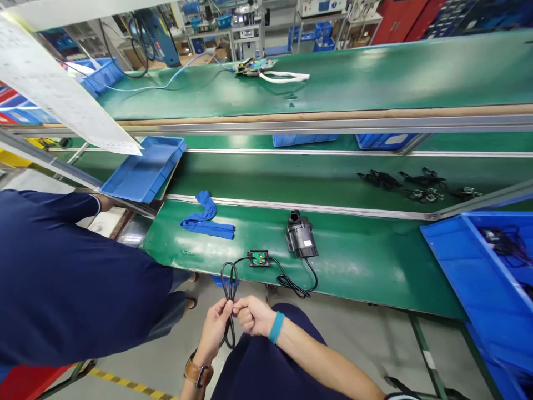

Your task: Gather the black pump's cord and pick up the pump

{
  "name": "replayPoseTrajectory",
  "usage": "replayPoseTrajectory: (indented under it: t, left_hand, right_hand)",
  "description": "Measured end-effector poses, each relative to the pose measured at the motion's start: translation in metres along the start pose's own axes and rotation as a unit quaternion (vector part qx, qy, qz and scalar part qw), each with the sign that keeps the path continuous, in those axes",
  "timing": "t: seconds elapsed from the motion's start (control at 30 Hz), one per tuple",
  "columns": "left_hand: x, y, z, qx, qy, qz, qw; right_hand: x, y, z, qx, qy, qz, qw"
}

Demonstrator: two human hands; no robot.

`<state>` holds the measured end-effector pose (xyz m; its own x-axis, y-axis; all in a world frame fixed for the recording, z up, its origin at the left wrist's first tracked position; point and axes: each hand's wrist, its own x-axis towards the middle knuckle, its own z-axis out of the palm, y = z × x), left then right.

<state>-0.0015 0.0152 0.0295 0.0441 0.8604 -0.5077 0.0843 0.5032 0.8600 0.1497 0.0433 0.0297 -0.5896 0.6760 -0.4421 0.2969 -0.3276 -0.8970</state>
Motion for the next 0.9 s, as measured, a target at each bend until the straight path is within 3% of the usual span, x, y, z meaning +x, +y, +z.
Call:
replayPoseTrajectory:
  t: [0.1, 0.23, 0.33, 0.43, 0.67, 0.73, 0.8, 0.9]
  left_hand:
    - [0.005, 0.001, -0.001, -0.017, 0.01, -0.005, 1.0]
    - [0.012, 0.006, 0.005, -0.011, 0.04, -0.01, 0.999]
    - [0.017, 0.012, 0.012, -0.029, 0.052, -0.017, 0.998]
    - [0.019, 0.018, 0.017, -0.047, 0.049, -0.028, 0.997]
    - [0.033, 0.037, 0.03, -0.038, 0.079, -0.044, 0.995]
    - [0.046, 0.046, 0.033, -0.019, 0.077, -0.027, 0.996]
    - [0.065, 0.057, 0.036, -0.001, 0.082, -0.006, 0.997]
    - [0.102, 0.075, 0.041, 0.059, 0.083, 0.031, 0.994]
  right_hand:
    - [0.004, -0.01, -0.006, 0.033, -0.042, 0.019, 0.998]
    - [-0.005, -0.015, -0.015, 0.003, 0.07, 0.012, 0.997]
    - [-0.012, -0.011, -0.026, -0.068, 0.129, -0.045, 0.988]
    - [-0.008, -0.007, -0.036, -0.072, 0.096, -0.063, 0.991]
    - [0.016, -0.004, -0.048, 0.077, 0.009, 0.045, 0.996]
    - [0.009, 0.007, -0.063, 0.067, 0.05, 0.067, 0.994]
    - [-0.007, 0.028, -0.083, 0.016, 0.141, 0.107, 0.984]
    - [-0.037, 0.069, -0.112, -0.085, 0.279, 0.191, 0.937]
